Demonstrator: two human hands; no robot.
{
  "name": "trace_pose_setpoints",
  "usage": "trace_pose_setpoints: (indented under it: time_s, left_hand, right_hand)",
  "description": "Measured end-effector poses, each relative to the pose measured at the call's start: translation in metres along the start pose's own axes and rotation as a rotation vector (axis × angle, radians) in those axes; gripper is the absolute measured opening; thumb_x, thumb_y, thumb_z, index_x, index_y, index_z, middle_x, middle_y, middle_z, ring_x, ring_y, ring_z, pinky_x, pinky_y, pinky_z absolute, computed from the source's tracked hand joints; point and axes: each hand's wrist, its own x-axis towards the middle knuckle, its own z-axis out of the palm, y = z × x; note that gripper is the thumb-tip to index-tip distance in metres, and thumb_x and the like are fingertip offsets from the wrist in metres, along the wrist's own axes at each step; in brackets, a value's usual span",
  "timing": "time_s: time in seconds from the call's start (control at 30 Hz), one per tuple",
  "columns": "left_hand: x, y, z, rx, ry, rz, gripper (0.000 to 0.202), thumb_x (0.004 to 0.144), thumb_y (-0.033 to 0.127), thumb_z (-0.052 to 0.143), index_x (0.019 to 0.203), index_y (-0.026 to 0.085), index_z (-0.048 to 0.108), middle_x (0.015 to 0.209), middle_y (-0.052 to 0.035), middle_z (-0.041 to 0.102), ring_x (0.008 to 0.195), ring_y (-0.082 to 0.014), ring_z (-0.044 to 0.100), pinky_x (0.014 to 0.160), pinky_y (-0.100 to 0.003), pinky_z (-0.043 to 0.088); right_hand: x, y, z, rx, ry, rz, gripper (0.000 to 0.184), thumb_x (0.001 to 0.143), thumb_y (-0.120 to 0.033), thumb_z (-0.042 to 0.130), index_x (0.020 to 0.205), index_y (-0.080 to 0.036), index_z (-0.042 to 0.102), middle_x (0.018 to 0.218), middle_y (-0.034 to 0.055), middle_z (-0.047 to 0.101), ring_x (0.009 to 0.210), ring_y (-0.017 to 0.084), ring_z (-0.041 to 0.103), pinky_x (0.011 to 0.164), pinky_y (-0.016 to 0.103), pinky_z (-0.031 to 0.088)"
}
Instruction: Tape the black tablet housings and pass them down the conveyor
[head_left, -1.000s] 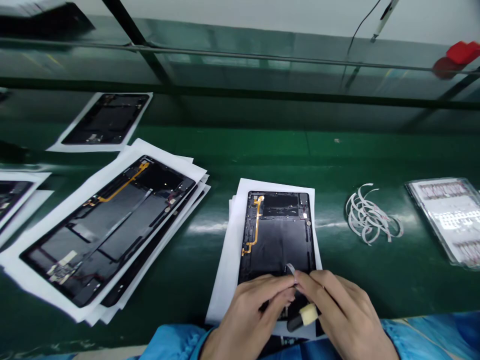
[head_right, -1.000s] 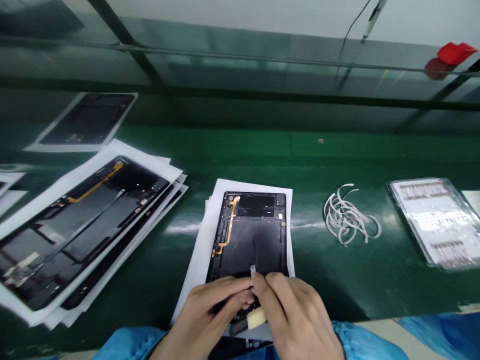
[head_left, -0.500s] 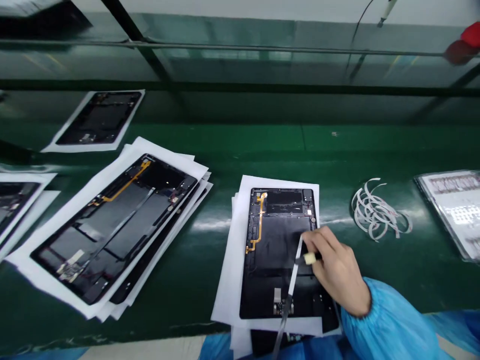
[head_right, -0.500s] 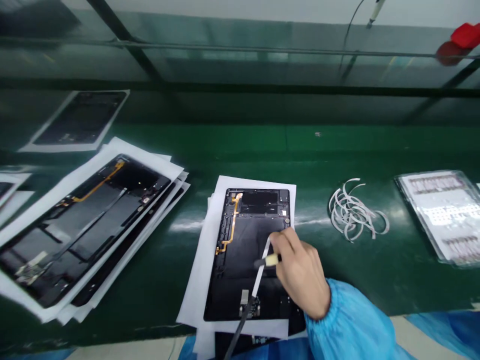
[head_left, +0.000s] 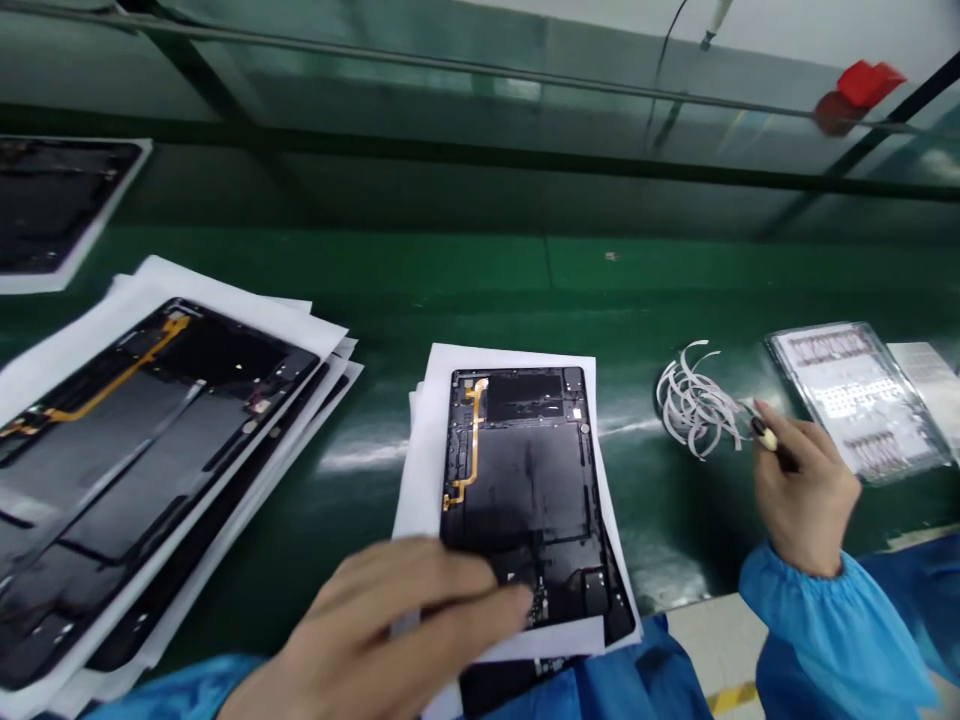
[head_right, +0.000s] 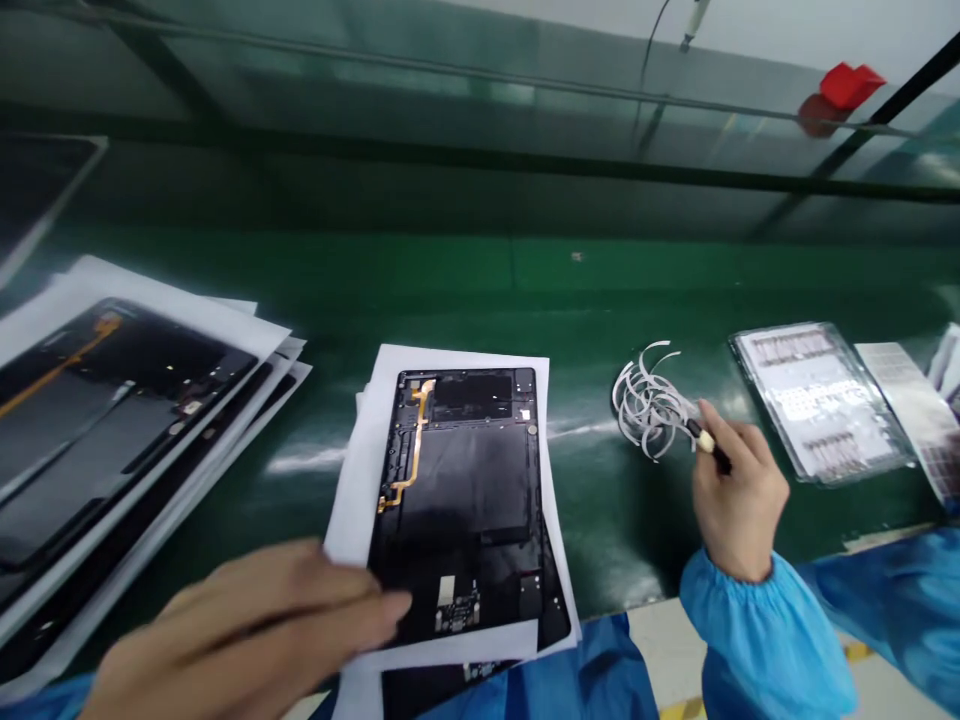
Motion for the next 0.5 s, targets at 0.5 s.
trace_pose_setpoints:
  time_s: [0.5]
  left_hand:
    - [0.058, -0.037, 0.036, -0.245, 0.113, -0.31, 0.037, 0.091, 0.041, 0.064, 0.123, 0.022, 0.062, 0.102, -0.0046, 0.066, 0.094, -0.0175, 0.062, 0.084, -0.032, 0.052]
  right_hand:
    - [0.018, -0.14, 0.044, 0.796, -0.878, -0.16, 0.007, 0.087, -0.021, 0.065, 0.084, -0.019, 0.071, 0.075, 0.001, 0.062, 0.064, 0.012, 0.058, 0.052, 0.022, 0.042]
